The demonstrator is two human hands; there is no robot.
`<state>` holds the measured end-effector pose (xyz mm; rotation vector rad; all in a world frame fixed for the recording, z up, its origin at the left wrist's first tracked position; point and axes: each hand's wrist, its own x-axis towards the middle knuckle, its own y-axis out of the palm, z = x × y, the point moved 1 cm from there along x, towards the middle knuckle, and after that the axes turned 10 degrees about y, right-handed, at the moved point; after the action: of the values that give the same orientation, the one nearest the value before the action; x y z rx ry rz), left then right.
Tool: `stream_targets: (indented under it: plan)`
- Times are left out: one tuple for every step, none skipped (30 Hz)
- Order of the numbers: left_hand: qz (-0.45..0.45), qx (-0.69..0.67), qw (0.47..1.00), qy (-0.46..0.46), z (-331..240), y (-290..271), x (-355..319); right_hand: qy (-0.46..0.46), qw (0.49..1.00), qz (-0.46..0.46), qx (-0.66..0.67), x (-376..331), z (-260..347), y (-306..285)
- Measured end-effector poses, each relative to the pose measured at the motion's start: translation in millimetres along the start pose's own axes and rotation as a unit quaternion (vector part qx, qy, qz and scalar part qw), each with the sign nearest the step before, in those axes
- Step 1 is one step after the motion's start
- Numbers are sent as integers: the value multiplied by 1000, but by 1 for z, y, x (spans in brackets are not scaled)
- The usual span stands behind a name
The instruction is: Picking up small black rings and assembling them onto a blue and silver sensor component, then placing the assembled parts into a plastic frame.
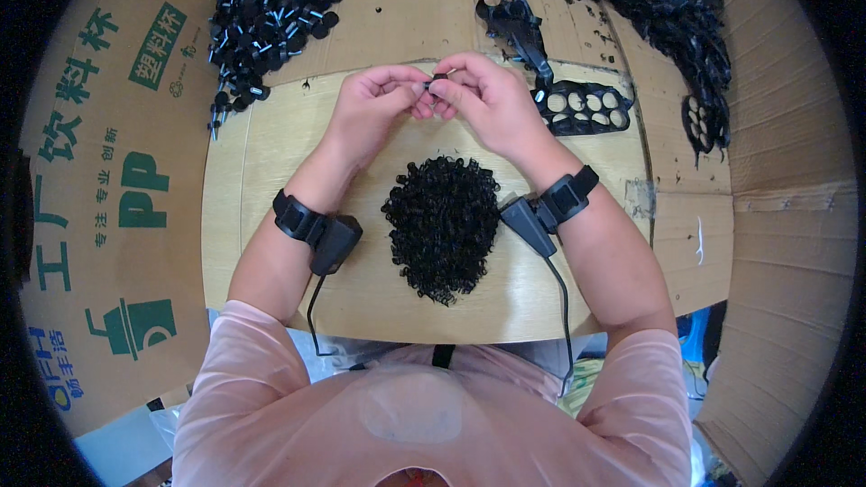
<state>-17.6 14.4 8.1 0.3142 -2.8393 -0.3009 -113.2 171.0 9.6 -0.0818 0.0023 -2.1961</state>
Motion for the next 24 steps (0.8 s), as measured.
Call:
stream_targets:
  plan:
    - [-2,5,1000,-5,0,0,0,3,1000,0,-6,0,1,0]
    - [-4,11,1000,-10,-1,0,0,6,1000,1,-12,1,1,0]
    - [-5,11,1000,-11,-1,0,0,6,1000,2,-12,1,0,0]
    - [-7,8,1000,-11,0,0,-1,8,1000,5,-6,1,0,1]
    - [-9,5,1000,-11,-1,0,-1,9,1000,8,-1,1,0,1]
    - [-9,4,1000,-11,-1,1,-1,9,1000,8,-1,0,0,1]
    - [-11,6,1000,-4,-2,3,-2,11,1000,11,3,0,1,1]
    - [-13,9,1000,3,-4,4,-2,13,1000,14,6,0,2,1]
    - [-14,9,1000,3,-4,4,-4,13,1000,15,6,0,2,1]
    - [-15,33,999,8,-5,5,-5,24,999,17,20,0,2,2]
    - [-15,56,998,13,-5,5,-5,36,999,20,33,0,2,2]
    - [-15,55,998,13,-4,5,-5,35,999,19,32,0,3,1]
    - [-14,60,998,25,-2,5,-5,41,998,22,35,0,3,1]
    - [-14,66,997,36,-1,5,-5,46,998,24,39,1,3,1]
    - [-14,65,997,36,-1,5,-5,46,998,24,39,1,3,0]
    - [-16,80,996,43,-1,6,-6,55,997,27,53,2,2,0]
    - [-18,94,994,51,-2,6,-6,64,995,29,66,2,2,0]
    - [-18,94,994,52,-2,6,-6,63,995,29,65,3,2,-1]
    - [-10,123,991,43,-1,5,-6,76,994,31,70,3,1,-2]
    - [-4,152,988,33,0,4,-7,89,993,34,76,3,0,-2]
    - [-5,152,988,33,0,4,-7,89,993,35,76,3,0,-2]
    - [-4,156,987,40,0,4,-7,91,992,37,80,3,-1,-1]
    - [-2,160,986,46,0,4,-7,92,991,39,84,4,-1,-2]
    - [-2,160,986,46,-1,5,-7,93,991,39,84,4,-1,-2]
